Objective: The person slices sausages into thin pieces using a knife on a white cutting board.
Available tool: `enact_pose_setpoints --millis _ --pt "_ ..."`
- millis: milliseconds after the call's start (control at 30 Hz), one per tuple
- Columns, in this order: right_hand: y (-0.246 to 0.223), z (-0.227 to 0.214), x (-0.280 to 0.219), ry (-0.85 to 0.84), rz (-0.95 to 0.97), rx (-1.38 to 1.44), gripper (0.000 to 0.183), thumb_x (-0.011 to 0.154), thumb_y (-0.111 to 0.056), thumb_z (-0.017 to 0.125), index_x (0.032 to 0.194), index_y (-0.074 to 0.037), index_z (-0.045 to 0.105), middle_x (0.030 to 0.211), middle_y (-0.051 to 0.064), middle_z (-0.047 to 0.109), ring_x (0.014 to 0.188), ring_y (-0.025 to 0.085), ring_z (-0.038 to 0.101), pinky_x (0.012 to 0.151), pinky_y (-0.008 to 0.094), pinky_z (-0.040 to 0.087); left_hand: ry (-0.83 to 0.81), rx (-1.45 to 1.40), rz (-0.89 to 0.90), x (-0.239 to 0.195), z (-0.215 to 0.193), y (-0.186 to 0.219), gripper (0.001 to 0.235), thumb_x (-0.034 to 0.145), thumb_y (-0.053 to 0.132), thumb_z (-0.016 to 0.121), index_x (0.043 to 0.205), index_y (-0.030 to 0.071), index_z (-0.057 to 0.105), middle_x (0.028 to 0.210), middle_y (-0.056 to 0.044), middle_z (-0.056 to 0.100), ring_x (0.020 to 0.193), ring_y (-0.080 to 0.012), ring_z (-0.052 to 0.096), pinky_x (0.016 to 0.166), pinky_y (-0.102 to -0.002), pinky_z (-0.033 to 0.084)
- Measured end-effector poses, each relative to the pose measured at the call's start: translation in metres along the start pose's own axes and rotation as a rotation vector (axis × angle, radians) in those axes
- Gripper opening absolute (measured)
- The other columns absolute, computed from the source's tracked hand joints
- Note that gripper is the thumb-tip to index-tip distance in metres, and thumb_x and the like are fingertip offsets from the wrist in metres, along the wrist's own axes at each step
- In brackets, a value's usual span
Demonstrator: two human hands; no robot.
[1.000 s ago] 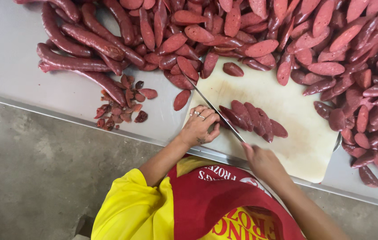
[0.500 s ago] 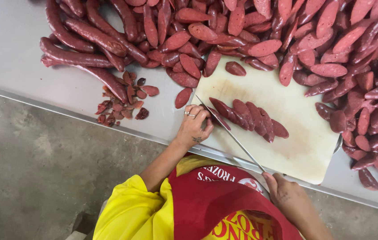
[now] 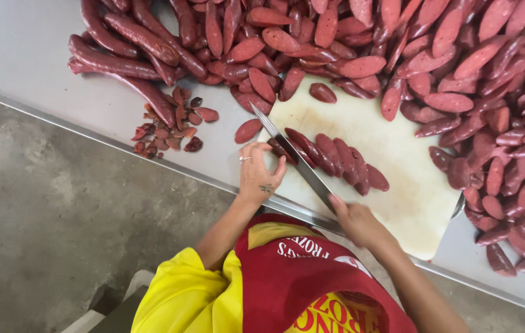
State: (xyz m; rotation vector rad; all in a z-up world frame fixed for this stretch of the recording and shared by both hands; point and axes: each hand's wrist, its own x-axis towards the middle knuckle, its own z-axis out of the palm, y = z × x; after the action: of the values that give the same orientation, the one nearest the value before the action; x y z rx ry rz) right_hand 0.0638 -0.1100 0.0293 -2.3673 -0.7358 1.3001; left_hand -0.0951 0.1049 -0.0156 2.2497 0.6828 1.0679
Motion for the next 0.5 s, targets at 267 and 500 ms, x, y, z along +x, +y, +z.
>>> enact_pose_setpoints --millis 267,500 --pt "0.176 -0.033 -0.102 -0.112 0.337 0.613 0.076 0.095 -0.070 0.036 0.068 -0.002 0.057 0.042 0.008 0.045 0.029 0.019 0.042 0.031 0.034 0.034 0.124 -0.120 -0.176 -0.003 0.057 0.018 0.057 0.096 0.014 0.063 0.145 -0.004 0.040 0.142 -0.028 0.052 0.133 -0.0459 0.049 0.118 -0.052 0.039" --pt "0.200 0.006 -0.062 -0.020 0.386 0.685 0.078 0.094 -0.075 0.029 0.073 -0.005 0.057 0.053 0.004 0.049 0.041 0.015 0.042 0.038 0.032 0.028 0.077 -0.299 -0.341 0.014 0.096 0.051 0.062 0.105 0.026 0.054 0.156 -0.003 0.035 0.156 -0.030 0.046 0.147 -0.0468 0.045 0.126 -0.051 0.035"
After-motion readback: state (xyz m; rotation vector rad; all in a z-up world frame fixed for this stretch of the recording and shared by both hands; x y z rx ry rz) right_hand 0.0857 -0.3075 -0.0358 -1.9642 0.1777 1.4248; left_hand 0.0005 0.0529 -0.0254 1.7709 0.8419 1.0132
